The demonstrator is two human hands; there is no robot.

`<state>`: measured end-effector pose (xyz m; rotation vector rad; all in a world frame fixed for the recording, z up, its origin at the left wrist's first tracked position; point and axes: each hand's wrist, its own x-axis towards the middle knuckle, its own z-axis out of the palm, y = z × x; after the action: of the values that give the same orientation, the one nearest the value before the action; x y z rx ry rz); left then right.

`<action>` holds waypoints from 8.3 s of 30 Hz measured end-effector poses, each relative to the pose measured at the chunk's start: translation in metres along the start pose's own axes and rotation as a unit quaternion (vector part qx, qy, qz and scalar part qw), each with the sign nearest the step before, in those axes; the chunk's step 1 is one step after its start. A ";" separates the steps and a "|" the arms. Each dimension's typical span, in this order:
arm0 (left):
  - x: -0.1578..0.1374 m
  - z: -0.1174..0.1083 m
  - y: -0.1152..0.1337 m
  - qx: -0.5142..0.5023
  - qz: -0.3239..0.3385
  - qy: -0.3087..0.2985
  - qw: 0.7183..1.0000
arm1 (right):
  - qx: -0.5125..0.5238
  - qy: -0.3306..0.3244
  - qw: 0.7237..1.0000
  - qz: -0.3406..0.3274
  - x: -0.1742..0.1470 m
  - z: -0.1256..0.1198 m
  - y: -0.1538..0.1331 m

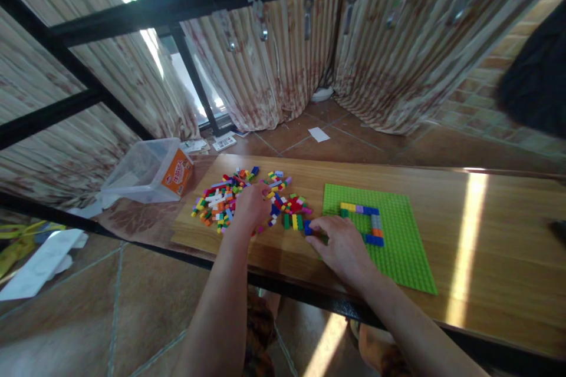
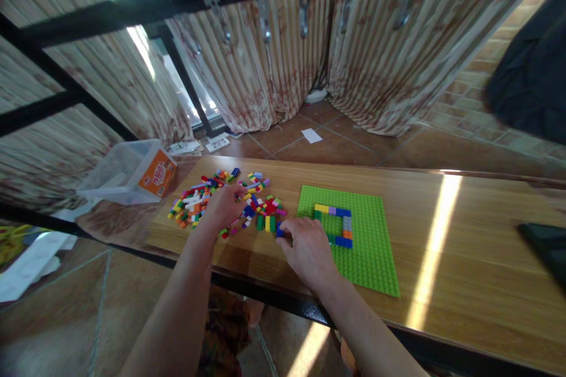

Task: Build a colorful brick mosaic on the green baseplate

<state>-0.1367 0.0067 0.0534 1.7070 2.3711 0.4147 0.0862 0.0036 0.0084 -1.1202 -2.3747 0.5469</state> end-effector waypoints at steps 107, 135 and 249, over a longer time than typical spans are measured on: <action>-0.039 0.005 0.048 -0.567 0.069 -0.075 0.817 | 0.387 0.166 0.905 0.059 0.020 -0.008 -0.023; -0.055 0.033 0.090 -0.440 0.018 0.062 0.896 | 0.271 0.227 0.928 0.120 0.025 -0.009 -0.033; -0.057 0.040 0.107 -0.352 0.155 0.225 0.895 | 0.614 0.290 0.691 0.245 0.030 -0.014 -0.050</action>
<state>-0.0098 -0.0110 0.0507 1.7120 1.7844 1.6429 0.0461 -0.0002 0.0530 -0.9471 -0.7120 1.3966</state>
